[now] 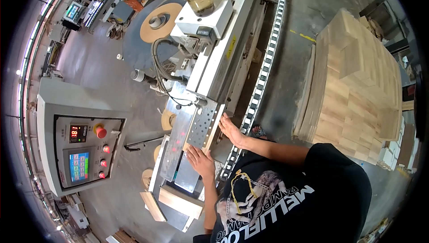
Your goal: The person picks up wooden panels from a stack, feeds them into an edge banding machine, and then gestures while explaining the process.
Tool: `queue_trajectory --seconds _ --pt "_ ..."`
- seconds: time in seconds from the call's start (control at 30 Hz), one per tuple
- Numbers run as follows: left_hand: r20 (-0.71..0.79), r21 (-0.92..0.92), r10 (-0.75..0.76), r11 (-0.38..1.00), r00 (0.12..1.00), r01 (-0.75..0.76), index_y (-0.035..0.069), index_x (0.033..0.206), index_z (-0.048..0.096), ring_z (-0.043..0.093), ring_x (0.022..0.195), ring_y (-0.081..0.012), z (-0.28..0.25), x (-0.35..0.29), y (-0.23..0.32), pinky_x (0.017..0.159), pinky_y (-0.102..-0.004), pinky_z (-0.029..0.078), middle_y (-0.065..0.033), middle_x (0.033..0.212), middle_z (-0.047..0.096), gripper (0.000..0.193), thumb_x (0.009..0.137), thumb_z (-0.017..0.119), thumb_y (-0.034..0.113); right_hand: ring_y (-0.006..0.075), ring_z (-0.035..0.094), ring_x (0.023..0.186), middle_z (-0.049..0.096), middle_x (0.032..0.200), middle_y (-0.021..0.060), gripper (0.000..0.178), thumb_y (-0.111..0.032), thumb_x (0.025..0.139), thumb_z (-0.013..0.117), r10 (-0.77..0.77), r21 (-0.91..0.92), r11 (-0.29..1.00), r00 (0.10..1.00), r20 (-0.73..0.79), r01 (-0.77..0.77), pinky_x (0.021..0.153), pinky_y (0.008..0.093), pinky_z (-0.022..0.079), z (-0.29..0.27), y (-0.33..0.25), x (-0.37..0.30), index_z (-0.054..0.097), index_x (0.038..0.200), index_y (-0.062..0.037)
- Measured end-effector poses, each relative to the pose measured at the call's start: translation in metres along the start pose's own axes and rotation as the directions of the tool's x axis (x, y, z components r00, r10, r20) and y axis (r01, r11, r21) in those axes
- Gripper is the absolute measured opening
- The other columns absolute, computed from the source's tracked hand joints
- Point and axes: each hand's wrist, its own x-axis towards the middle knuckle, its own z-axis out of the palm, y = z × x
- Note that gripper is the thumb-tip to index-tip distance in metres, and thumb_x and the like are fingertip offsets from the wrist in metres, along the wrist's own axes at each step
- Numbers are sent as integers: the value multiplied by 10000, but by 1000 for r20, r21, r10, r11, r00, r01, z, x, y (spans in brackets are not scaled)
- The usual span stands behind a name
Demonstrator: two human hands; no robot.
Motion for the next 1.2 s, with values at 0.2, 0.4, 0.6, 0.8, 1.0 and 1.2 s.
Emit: queue_trajectory --seconds 0.2,0.4,0.6,0.8,1.0,1.2 --pt "-66 17 16 1000 998 -15 -132 1156 723 408 1511 -535 10 15 23 1306 -628 231 -376 1496 561 590 1054 615 438 249 44 1688 -113 1830 77 923 -549 1149 411 6 -24 1000 1000 4 -6 1367 362 37 -17 -27 18 -157 1725 -105" --pt "-161 -57 -28 998 987 19 -83 1143 720 637 1252 -500 30 49 63 1147 -601 434 -325 1319 688 574 1093 562 467 291 52 1689 -96 1827 131 1068 -679 1094 459 1 -192 981 1000 -10 -3 1367 434 51 -31 -78 36 -178 1718 -91" --pt "101 -196 -282 934 954 297 -65 1188 724 712 1059 -501 -4 85 112 957 -564 544 -306 1180 745 812 989 613 714 287 458 1519 444 1670 183 730 -553 1121 539 -90 -575 817 995 -52 44 1255 408 356 -62 -170 36 429 1600 -13" --pt "-60 -259 -161 956 985 140 -40 1438 618 552 1348 -503 -9 14 86 1184 -583 396 -311 1401 636 630 1031 701 433 175 733 1018 794 999 72 410 -378 1106 650 -305 -756 533 920 247 380 904 338 568 -5 -337 -78 754 959 -9" --pt "-183 -254 -131 964 974 82 -50 1429 619 476 1476 -467 -26 -49 63 1258 -587 334 -264 1542 571 535 1063 684 335 260 638 1277 697 1324 131 337 -316 996 809 -297 -387 344 490 819 855 1129 421 488 64 -452 -198 755 1185 -44" --pt "-212 -330 -150 941 966 73 -18 1425 639 514 1437 -460 -47 -26 85 1220 -567 380 -279 1498 600 567 1058 617 414 360 651 1170 680 1207 189 255 -272 999 786 -185 -91 410 181 966 908 1010 481 507 124 -483 -271 727 1065 -33"
